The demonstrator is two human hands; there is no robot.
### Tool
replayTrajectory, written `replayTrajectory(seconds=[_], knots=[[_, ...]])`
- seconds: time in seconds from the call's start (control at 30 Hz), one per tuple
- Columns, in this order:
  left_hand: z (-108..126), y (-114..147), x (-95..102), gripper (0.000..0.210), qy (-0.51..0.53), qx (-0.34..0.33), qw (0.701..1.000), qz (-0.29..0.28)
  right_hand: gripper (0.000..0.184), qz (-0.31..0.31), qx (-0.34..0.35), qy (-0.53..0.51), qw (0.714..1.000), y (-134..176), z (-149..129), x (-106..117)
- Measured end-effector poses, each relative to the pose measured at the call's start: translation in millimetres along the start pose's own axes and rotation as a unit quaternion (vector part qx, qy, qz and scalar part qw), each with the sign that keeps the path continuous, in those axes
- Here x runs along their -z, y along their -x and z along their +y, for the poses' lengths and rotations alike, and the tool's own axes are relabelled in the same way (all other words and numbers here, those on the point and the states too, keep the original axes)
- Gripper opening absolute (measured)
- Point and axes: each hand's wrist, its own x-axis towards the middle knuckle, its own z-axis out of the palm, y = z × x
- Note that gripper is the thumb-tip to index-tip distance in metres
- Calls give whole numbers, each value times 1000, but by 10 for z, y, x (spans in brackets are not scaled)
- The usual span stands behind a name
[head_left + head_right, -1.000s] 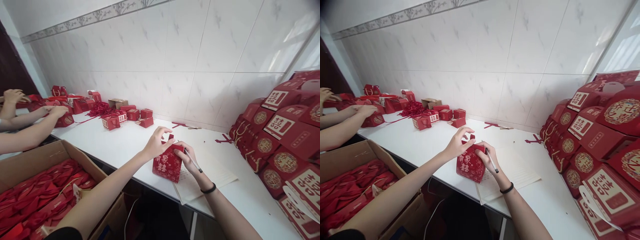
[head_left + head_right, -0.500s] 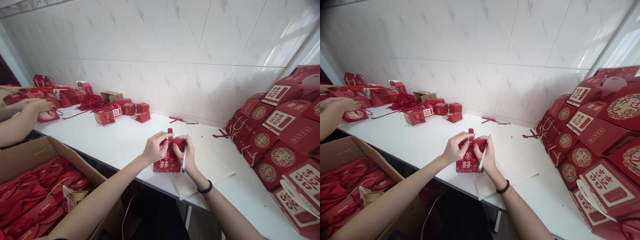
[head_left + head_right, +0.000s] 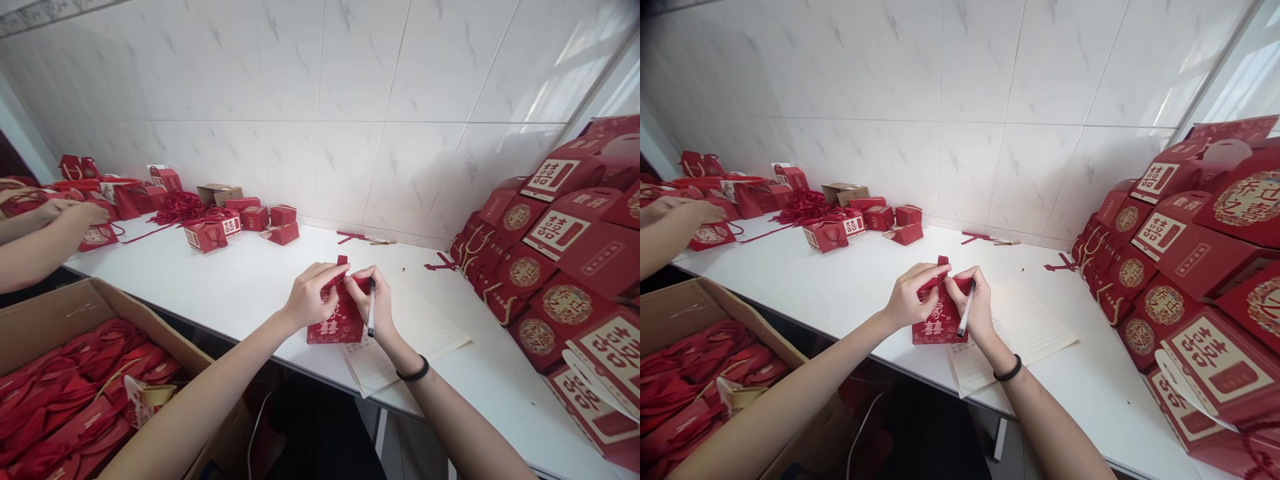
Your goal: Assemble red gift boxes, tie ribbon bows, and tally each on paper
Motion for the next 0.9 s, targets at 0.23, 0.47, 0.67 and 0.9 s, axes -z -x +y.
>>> replayTrajectory(seconds=[0.23, 0.47, 0.67, 0.9], knots=[[5, 5, 3, 44, 9, 27, 999, -16, 30, 1, -6, 14, 1000, -7, 6, 2], [12, -1, 6, 40, 20, 29, 999, -12, 23, -8, -5, 8, 1000, -1, 23, 15], [15, -5, 11, 39, 24, 35, 999, -16, 21, -17, -6, 0, 1000, 4, 33, 24], [21, -5, 10, 39, 25, 45, 999, -14, 19, -24, -1, 0, 1000, -2, 40, 37]])
